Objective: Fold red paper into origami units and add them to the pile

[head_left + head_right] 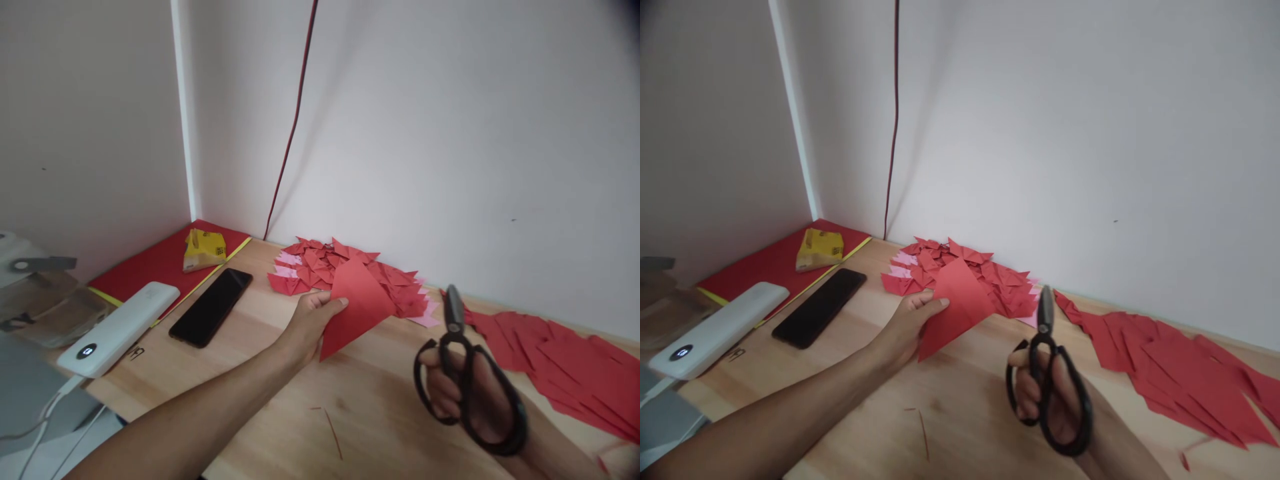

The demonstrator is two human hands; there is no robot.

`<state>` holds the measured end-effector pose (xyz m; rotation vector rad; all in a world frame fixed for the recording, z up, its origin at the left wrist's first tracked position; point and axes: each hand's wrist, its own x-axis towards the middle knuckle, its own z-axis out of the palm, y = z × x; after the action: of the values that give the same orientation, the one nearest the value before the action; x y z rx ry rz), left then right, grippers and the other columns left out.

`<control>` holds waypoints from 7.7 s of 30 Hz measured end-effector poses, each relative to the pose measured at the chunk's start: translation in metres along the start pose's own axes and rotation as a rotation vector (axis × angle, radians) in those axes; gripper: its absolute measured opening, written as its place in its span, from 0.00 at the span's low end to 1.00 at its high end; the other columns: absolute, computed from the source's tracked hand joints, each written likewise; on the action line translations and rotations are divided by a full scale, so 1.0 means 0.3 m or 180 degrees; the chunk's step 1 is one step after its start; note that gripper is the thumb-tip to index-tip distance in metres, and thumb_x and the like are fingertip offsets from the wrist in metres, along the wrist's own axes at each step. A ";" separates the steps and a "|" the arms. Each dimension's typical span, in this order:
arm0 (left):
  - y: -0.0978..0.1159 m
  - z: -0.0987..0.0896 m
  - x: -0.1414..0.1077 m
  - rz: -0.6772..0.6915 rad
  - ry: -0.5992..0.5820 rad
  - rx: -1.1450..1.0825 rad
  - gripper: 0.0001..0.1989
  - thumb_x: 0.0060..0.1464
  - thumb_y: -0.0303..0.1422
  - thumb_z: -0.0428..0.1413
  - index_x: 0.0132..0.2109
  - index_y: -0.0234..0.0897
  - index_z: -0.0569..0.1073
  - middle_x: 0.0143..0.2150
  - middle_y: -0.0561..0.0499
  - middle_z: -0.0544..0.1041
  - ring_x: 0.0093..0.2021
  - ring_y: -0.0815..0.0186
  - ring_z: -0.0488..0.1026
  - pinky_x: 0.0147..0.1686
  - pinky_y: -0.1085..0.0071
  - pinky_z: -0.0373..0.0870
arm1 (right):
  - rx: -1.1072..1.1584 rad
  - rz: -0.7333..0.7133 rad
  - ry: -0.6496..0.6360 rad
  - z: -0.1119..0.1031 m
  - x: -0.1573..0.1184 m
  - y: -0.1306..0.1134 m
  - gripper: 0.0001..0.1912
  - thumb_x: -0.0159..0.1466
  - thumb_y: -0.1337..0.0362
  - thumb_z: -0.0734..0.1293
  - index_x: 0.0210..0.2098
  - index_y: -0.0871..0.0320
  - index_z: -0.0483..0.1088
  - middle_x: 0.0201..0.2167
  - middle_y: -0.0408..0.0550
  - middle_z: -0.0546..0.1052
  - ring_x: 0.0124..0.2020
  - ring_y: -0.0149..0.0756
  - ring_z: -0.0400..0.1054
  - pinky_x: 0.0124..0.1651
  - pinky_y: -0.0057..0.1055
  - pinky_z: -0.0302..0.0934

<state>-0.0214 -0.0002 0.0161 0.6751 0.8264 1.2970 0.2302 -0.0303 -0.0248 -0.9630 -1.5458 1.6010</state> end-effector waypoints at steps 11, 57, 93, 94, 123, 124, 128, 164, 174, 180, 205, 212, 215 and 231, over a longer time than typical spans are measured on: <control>0.020 -0.004 0.001 0.0088 0.0104 -0.0070 0.10 0.45 0.34 0.63 0.33 0.30 0.76 0.29 0.47 0.79 0.25 0.69 0.73 0.29 0.74 0.69 | 0.0458 0.0594 -0.0687 0.083 -0.008 -0.032 0.40 0.57 0.31 0.51 0.40 0.60 0.71 0.21 0.47 0.67 0.21 0.31 0.60 0.25 0.30 0.54; -0.003 0.039 -0.042 -0.0307 0.0178 0.0392 0.10 0.43 0.34 0.62 0.29 0.31 0.72 0.24 0.50 0.73 0.23 0.69 0.70 0.25 0.75 0.63 | -0.1162 0.1233 -0.0185 0.146 0.026 -0.145 0.34 0.54 0.31 0.55 0.25 0.59 0.64 0.13 0.42 0.65 0.15 0.28 0.56 0.21 0.28 0.51; -0.024 0.035 -0.054 -0.0528 -0.0195 0.0403 0.13 0.41 0.37 0.64 0.30 0.31 0.77 0.27 0.48 0.76 0.26 0.69 0.71 0.29 0.74 0.64 | -0.1594 0.0863 -0.0229 0.104 -0.012 -0.106 0.31 0.62 0.38 0.54 0.25 0.59 0.67 0.15 0.43 0.66 0.19 0.30 0.58 0.25 0.29 0.55; -0.024 0.036 -0.055 -0.0535 -0.0196 0.0391 0.13 0.41 0.37 0.64 0.30 0.30 0.77 0.27 0.48 0.76 0.26 0.69 0.71 0.29 0.74 0.64 | -0.1615 0.0857 -0.0235 0.106 -0.012 -0.111 0.31 0.62 0.38 0.54 0.25 0.59 0.67 0.16 0.43 0.66 0.19 0.30 0.58 0.25 0.29 0.54; -0.026 0.031 -0.056 -0.0654 -0.0373 0.0361 0.12 0.43 0.36 0.63 0.32 0.30 0.77 0.29 0.46 0.77 0.29 0.66 0.73 0.31 0.72 0.67 | -0.1748 0.0893 -0.0190 0.119 -0.020 -0.129 0.27 0.63 0.41 0.55 0.24 0.58 0.65 0.17 0.43 0.66 0.19 0.30 0.59 0.21 0.27 0.53; -0.027 0.032 -0.057 -0.0663 -0.0395 0.0348 0.13 0.43 0.36 0.63 0.33 0.30 0.78 0.29 0.46 0.77 0.28 0.67 0.73 0.31 0.73 0.67 | -0.1835 0.0804 -0.0246 0.111 -0.021 -0.129 0.28 0.63 0.41 0.54 0.23 0.58 0.64 0.17 0.44 0.66 0.19 0.30 0.59 0.22 0.28 0.52; -0.028 0.032 -0.062 -0.0750 -0.0429 0.0315 0.13 0.43 0.35 0.64 0.35 0.30 0.78 0.30 0.46 0.78 0.28 0.68 0.73 0.30 0.74 0.67 | -0.2121 0.0693 -0.0485 0.083 -0.014 -0.125 0.30 0.63 0.40 0.53 0.21 0.58 0.63 0.19 0.45 0.68 0.21 0.31 0.59 0.22 0.28 0.52; -0.031 0.028 -0.068 -0.0958 -0.0668 0.0251 0.12 0.46 0.36 0.62 0.33 0.28 0.78 0.27 0.45 0.78 0.25 0.67 0.74 0.27 0.74 0.68 | -0.2139 0.0665 -0.0263 0.134 -0.028 -0.162 0.27 0.65 0.44 0.51 0.23 0.57 0.60 0.17 0.43 0.66 0.19 0.30 0.59 0.22 0.27 0.54; -0.037 0.032 -0.077 -0.1047 -0.0738 0.0366 0.14 0.44 0.37 0.64 0.36 0.29 0.79 0.28 0.46 0.78 0.28 0.69 0.73 0.30 0.75 0.66 | -0.2537 0.0411 -0.0295 0.128 -0.034 -0.188 0.27 0.66 0.44 0.53 0.20 0.57 0.59 0.21 0.44 0.64 0.23 0.30 0.56 0.22 0.26 0.52; -0.040 0.027 -0.074 -0.1098 -0.0793 0.0316 0.14 0.44 0.37 0.64 0.34 0.29 0.79 0.30 0.46 0.79 0.28 0.69 0.73 0.30 0.75 0.66 | -0.2158 0.0573 -0.0270 0.134 -0.029 -0.191 0.30 0.63 0.39 0.51 0.20 0.57 0.60 0.21 0.46 0.65 0.23 0.32 0.57 0.20 0.27 0.50; -0.039 0.034 -0.082 -0.1084 -0.0728 0.0365 0.14 0.44 0.37 0.64 0.34 0.29 0.79 0.29 0.45 0.78 0.29 0.67 0.74 0.31 0.73 0.66 | -0.1908 0.1106 0.0035 0.139 -0.024 -0.139 0.21 0.61 0.46 0.58 0.23 0.56 0.62 0.12 0.39 0.64 0.15 0.29 0.58 0.20 0.26 0.51; -0.044 0.028 -0.079 -0.1097 -0.0775 0.0320 0.15 0.44 0.37 0.64 0.35 0.29 0.79 0.29 0.45 0.78 0.29 0.67 0.74 0.32 0.73 0.67 | -0.1893 0.1396 0.0350 0.161 -0.023 -0.141 0.20 0.60 0.47 0.59 0.24 0.56 0.64 0.11 0.38 0.64 0.13 0.30 0.58 0.19 0.27 0.50; -0.046 0.025 -0.077 -0.1106 -0.0791 0.0293 0.14 0.44 0.37 0.64 0.35 0.28 0.78 0.29 0.46 0.78 0.29 0.68 0.74 0.31 0.74 0.67 | -0.1835 0.1216 0.0073 0.147 -0.026 -0.137 0.24 0.62 0.43 0.56 0.24 0.56 0.62 0.13 0.40 0.64 0.15 0.30 0.59 0.21 0.27 0.50; -0.045 0.024 -0.090 -0.1286 -0.1291 0.0103 0.12 0.48 0.36 0.61 0.35 0.28 0.78 0.30 0.42 0.79 0.28 0.64 0.76 0.31 0.70 0.72 | -0.1972 0.0739 -0.0132 0.157 -0.024 -0.213 0.24 0.62 0.43 0.57 0.22 0.56 0.60 0.19 0.44 0.66 0.22 0.33 0.60 0.25 0.29 0.57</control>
<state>-0.0099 -0.0289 0.0129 0.7225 0.6095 0.7502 0.1915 -0.0564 0.0399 -1.4879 -2.0771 1.3050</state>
